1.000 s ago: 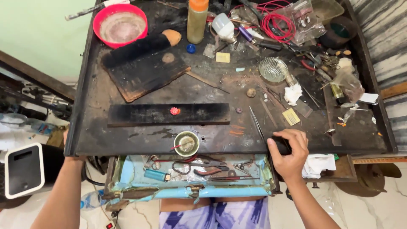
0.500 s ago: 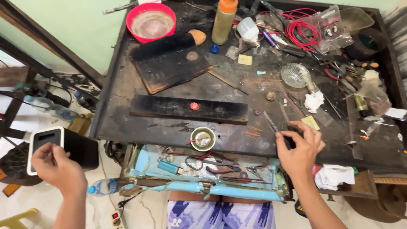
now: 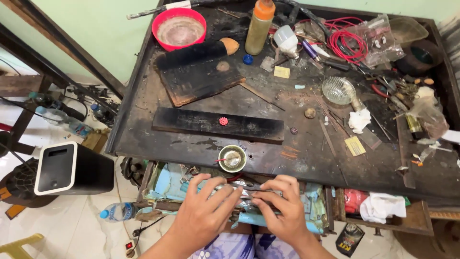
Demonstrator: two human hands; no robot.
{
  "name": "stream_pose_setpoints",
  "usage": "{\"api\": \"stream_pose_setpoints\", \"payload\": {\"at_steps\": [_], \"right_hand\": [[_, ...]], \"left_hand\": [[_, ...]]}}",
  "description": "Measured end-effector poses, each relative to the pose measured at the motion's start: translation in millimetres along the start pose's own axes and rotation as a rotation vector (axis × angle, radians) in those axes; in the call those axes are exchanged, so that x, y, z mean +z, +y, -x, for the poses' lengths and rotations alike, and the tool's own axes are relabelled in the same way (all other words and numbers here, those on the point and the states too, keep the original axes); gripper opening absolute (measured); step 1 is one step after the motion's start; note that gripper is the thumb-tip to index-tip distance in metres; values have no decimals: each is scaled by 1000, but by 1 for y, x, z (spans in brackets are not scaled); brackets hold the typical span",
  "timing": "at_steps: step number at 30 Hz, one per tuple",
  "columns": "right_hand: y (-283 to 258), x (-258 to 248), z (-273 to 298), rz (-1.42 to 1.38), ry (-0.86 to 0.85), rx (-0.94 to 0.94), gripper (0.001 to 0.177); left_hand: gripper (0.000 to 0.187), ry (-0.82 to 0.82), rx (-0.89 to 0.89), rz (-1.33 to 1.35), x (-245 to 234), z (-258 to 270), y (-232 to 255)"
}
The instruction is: Soldering small jewelry components on a workbench using a handheld torch and a pick.
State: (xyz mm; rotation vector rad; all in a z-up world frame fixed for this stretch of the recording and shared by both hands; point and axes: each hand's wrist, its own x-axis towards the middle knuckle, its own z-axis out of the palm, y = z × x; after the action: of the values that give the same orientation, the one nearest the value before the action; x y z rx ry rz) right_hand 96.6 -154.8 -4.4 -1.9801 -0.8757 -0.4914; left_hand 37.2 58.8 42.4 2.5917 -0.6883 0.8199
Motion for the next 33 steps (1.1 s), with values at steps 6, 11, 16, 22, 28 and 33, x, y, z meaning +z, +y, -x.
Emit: {"api": "stream_pose_setpoints", "payload": {"at_steps": [6,11,16,22,28,33], "right_hand": [[7,6,3,21,35,159,37],[17,2,37,-21,34,341,31],[19,13,49,77,98,521,13],[18,17,46,91,122,615,14],[18,18,48,91,129,612,14],[20,17,49,100,142,596,16]], "left_hand": [[18,-60,-18,72,22,-2,-34],[22,35,-201,-134,3,-30,-99],[13,124,-162,-94,2,-49,-115],[11,74,-173,-90,13,-48,-127],[12,65,-193,-92,19,-47,-131],[13,180,-192,5,23,-48,-130]]}}
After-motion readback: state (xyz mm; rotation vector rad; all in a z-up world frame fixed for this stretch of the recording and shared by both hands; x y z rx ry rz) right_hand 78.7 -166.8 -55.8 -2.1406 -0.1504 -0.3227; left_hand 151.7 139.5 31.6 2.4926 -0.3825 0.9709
